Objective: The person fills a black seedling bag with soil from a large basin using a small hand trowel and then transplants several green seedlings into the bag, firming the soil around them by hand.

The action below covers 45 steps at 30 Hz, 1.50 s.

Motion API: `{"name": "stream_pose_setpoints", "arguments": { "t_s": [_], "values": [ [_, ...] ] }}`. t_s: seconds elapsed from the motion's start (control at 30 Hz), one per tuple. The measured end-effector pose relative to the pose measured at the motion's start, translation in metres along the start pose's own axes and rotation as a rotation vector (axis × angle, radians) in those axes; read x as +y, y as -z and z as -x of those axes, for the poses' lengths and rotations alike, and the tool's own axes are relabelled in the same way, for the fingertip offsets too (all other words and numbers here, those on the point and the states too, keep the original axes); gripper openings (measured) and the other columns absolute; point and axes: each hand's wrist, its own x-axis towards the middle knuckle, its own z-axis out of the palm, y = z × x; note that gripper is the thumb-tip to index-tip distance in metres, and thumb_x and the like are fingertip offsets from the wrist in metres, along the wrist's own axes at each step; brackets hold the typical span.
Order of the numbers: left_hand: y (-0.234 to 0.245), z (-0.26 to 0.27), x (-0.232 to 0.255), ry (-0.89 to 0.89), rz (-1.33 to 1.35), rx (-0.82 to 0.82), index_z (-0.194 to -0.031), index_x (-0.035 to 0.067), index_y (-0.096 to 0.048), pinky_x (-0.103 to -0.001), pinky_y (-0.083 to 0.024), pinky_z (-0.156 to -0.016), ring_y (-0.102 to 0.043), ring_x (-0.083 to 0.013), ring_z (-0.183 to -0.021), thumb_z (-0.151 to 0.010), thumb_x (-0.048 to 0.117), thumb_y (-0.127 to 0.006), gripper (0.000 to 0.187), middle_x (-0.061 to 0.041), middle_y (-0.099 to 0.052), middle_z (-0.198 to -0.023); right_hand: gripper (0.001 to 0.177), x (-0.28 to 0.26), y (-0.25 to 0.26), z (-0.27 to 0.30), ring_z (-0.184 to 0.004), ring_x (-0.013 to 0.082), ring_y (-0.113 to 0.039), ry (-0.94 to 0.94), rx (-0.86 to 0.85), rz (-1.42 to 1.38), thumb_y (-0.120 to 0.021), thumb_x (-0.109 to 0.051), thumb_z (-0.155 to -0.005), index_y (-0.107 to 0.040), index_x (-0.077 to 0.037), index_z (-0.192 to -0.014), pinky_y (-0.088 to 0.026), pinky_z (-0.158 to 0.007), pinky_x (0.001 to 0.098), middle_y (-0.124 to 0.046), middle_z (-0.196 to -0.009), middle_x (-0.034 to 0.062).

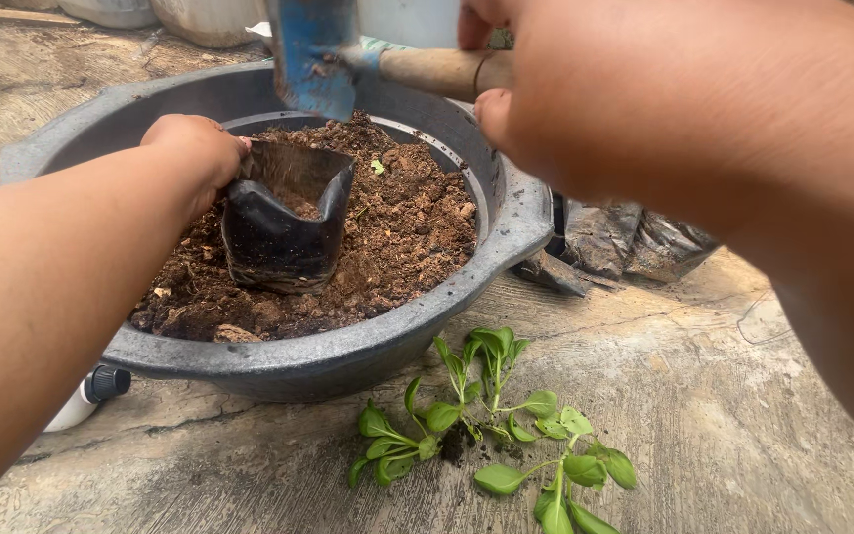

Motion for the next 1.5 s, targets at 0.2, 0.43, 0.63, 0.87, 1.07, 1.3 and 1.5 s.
{"name": "stream_pose_setpoints", "arguments": {
  "t_s": [0.2,0.43,0.63,0.87,1.07,1.3,1.5],
  "values": [
    [-0.003,-0.029,-0.019,-0.144,-0.158,0.021,-0.131,0.007,-0.064,-0.039,-0.053,-0.09,-0.067,-0.0253,-0.104,-0.101,0.041,-0.065,0.046,-0.012,-0.07,-0.121,0.044,0.012,-0.057,-0.056,-0.093,0.031,-0.068,0.045,-0.059,0.009,-0.065,-0.032,-0.095,-0.059,-0.023,-0.137,-0.053,-0.084,0.0487,-0.072,-0.106,0.0126],
    [0.008,-0.014,-0.021,-0.245,-0.265,0.035,-0.128,0.005,-0.065,-0.038,-0.052,-0.096,-0.067,-0.0264,-0.112,-0.092,0.042,-0.079,0.053,-0.014,-0.07,-0.124,0.046,-0.024,-0.138,-0.088,-0.119,0.0311,-0.057,0.374,0.035,0.139,-0.065,-0.037,-0.094,-0.058,-0.026,-0.138,-0.033,-0.1,0.0528,-0.067,-0.119,0.012],
    [0.014,0.005,-0.015,-0.341,-0.419,0.074,-0.114,0.019,-0.079,-0.04,-0.057,-0.09,-0.073,-0.026,-0.098,-0.093,0.042,-0.077,0.031,-0.006,-0.077,-0.11,0.061,-0.072,-0.176,-0.137,-0.121,0.0321,-0.058,0.394,-0.281,-0.218,-0.062,-0.031,-0.1,-0.037,-0.035,-0.156,-0.043,-0.1,0.0488,-0.062,-0.131,0.0131],
    [0.004,-0.032,-0.017,-0.512,-0.741,0.192,-0.112,0.022,-0.072,-0.039,-0.058,-0.08,-0.068,-0.0203,-0.098,-0.084,0.012,-0.074,0.03,-0.002,-0.069,-0.114,0.012,-0.068,-0.199,-0.161,-0.084,0.0192,-0.072,0.29,-0.254,-0.65,-0.07,-0.015,-0.093,-0.073,-0.012,-0.104,-0.057,-0.079,0.0394,-0.077,-0.09,0.0082],
    [0.018,0.02,0.012,0.226,0.624,0.185,-0.114,0.015,-0.071,-0.034,-0.057,-0.075,-0.069,-0.0206,-0.085,-0.098,0.025,-0.061,0.022,-0.008,-0.077,-0.103,0.01,-0.057,-0.174,-0.192,-0.082,0.0148,-0.069,0.309,0.135,-0.703,-0.074,-0.014,-0.092,-0.074,-0.013,-0.101,-0.054,-0.075,0.036,-0.075,-0.09,0.0048],
    [-0.009,0.006,0.005,0.025,-0.01,0.056,-0.107,0.012,-0.066,-0.032,-0.049,-0.062,-0.063,-0.0167,-0.068,-0.101,0.033,-0.054,0.026,-0.008,-0.076,-0.098,0.023,-0.037,-0.187,-0.208,-0.102,0.0208,-0.069,0.392,-0.056,-0.449,-0.069,-0.019,-0.097,-0.071,-0.019,-0.12,-0.052,-0.092,0.0398,-0.074,-0.111,0.0068],
    [-0.031,-0.006,0.003,-0.088,-0.442,-0.087,-0.101,0.009,-0.062,-0.03,-0.043,-0.051,-0.059,-0.0133,-0.055,-0.104,0.04,-0.048,0.035,-0.008,-0.075,-0.093,0.054,-0.014,-0.175,-0.186,-0.123,0.0339,-0.061,0.153,-0.209,0.058,-0.071,-0.042,-0.095,-0.057,-0.02,-0.142,-0.049,-0.103,0.049,-0.066,-0.131,0.0142]
  ]
}}
